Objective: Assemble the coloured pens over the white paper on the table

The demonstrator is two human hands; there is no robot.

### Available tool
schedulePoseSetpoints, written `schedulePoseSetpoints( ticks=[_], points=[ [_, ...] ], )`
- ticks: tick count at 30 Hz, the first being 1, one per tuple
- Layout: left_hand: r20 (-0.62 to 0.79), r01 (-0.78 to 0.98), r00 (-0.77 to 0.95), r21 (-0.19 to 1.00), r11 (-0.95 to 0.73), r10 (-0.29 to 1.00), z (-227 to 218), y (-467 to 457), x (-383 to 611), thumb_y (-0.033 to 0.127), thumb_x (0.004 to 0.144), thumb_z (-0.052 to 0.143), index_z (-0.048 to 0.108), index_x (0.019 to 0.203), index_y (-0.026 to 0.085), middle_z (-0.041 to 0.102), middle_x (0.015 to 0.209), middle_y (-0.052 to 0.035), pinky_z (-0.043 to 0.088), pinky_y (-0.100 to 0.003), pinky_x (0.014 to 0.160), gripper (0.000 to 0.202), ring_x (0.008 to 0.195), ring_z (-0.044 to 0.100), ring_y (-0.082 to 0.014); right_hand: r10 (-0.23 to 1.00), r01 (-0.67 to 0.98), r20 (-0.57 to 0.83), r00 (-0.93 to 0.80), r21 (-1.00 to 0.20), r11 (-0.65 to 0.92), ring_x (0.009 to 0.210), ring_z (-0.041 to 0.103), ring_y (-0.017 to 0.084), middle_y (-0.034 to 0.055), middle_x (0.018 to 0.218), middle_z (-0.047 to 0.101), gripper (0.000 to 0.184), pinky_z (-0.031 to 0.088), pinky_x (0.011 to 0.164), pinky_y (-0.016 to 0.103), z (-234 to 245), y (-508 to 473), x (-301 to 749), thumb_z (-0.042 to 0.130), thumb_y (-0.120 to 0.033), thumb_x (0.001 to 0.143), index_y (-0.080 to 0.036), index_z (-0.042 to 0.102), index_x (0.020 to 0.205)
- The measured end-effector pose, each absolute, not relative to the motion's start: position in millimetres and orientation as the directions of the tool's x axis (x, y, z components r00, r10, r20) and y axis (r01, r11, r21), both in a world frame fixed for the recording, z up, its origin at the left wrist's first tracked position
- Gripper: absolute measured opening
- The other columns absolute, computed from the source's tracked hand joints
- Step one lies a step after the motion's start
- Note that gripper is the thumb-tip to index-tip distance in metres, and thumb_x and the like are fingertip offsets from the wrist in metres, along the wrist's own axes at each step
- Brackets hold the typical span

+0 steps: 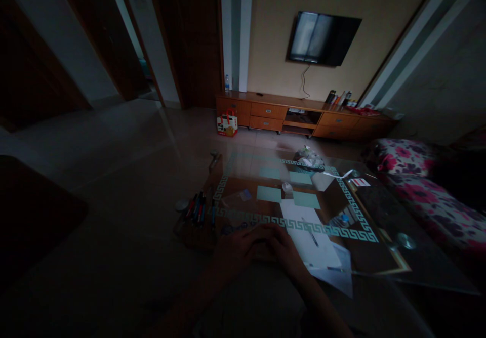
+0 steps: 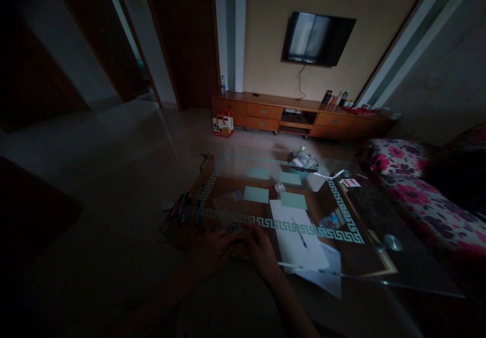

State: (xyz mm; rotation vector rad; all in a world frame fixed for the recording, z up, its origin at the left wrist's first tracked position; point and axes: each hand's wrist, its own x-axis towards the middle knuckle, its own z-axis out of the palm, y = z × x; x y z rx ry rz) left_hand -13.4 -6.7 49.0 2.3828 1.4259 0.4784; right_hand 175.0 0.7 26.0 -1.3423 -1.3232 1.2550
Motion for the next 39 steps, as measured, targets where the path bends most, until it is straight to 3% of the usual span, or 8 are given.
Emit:
schedulePoseSetpoints(
  ticks=[8,13,19,24,30,39],
  points=[
    [0.124,0.772,0.452,0.443,-0.457,0.884,46,-7,-12,0.025,0.091,0.053,0.060,0.125,0.035,0.066,0.107,-0.0022,0.051,-0.029,0.076,0.036,0.089,0.064,-0.0174,0.999,0.224,-0.020,-0.034,-0.974,-0.012,0.084,0.065,0.023,0.0062,0.087,0.071,0.031,0.053,0.074,0.033,23,2,176,0.059,-0.042,0.083,-0.021,0.070,0.102],
    [0.127,0.775,0.441,0.445,-0.448,0.888,41,-6,-14,0.024,0.089,0.055,0.061,0.122,0.029,0.065,0.110,-0.0044,0.050,-0.031,0.082,0.034,0.094,0.063,-0.0190,0.999,0.259,-0.027,-0.025,-0.966,-0.020,0.077,0.065,0.022,0.0046,0.080,0.070,0.033,0.052,0.069,0.032,18,3,176,0.057,-0.046,0.084,-0.021,0.071,0.101],
    [0.115,0.760,0.443,0.477,-0.441,0.889,38,-6,-13,0.030,0.097,0.044,0.062,0.117,0.025,0.064,0.107,-0.0055,0.050,-0.031,0.083,0.028,0.096,0.062,-0.0190,0.999,0.250,-0.026,-0.045,-0.968,-0.014,0.093,0.065,0.024,0.0067,0.099,0.071,0.032,0.051,0.083,0.034,13,4,178,0.056,-0.043,0.086,-0.022,0.067,0.107],
    [0.132,0.745,0.439,0.500,-0.442,0.889,31,-4,-9,0.025,0.101,0.035,0.064,0.107,0.020,0.062,0.104,-0.0063,0.048,-0.031,0.085,0.030,0.094,0.060,-0.0174,0.999,0.279,-0.036,-0.039,-0.960,-0.024,0.083,0.064,0.022,0.0063,0.098,0.070,0.032,0.050,0.076,0.033,14,5,181,0.052,-0.040,0.089,-0.021,0.065,0.111],
    [0.183,0.770,0.463,0.402,-0.496,0.867,34,-1,-11,0.024,0.098,0.045,0.067,0.099,0.020,0.065,0.099,-0.0058,0.045,-0.037,0.086,0.022,0.096,0.060,-0.0213,0.999,0.304,0.019,-0.043,-0.952,0.031,0.097,0.063,0.024,0.0064,0.103,0.070,0.029,0.047,0.088,0.036,10,4,184,0.050,-0.038,0.089,-0.022,0.068,0.106],
    [0.252,0.762,0.482,0.352,-0.543,0.839,45,-3,-13,0.019,0.093,0.054,0.064,0.096,0.019,0.065,0.100,-0.0049,0.042,-0.039,0.085,0.010,0.097,0.057,-0.0224,0.994,0.289,0.010,-0.113,-0.957,0.042,0.099,0.062,0.024,0.0080,0.108,0.069,0.032,0.046,0.093,0.037,10,4,182,0.047,-0.034,0.092,-0.020,0.066,0.112]
  ],
)
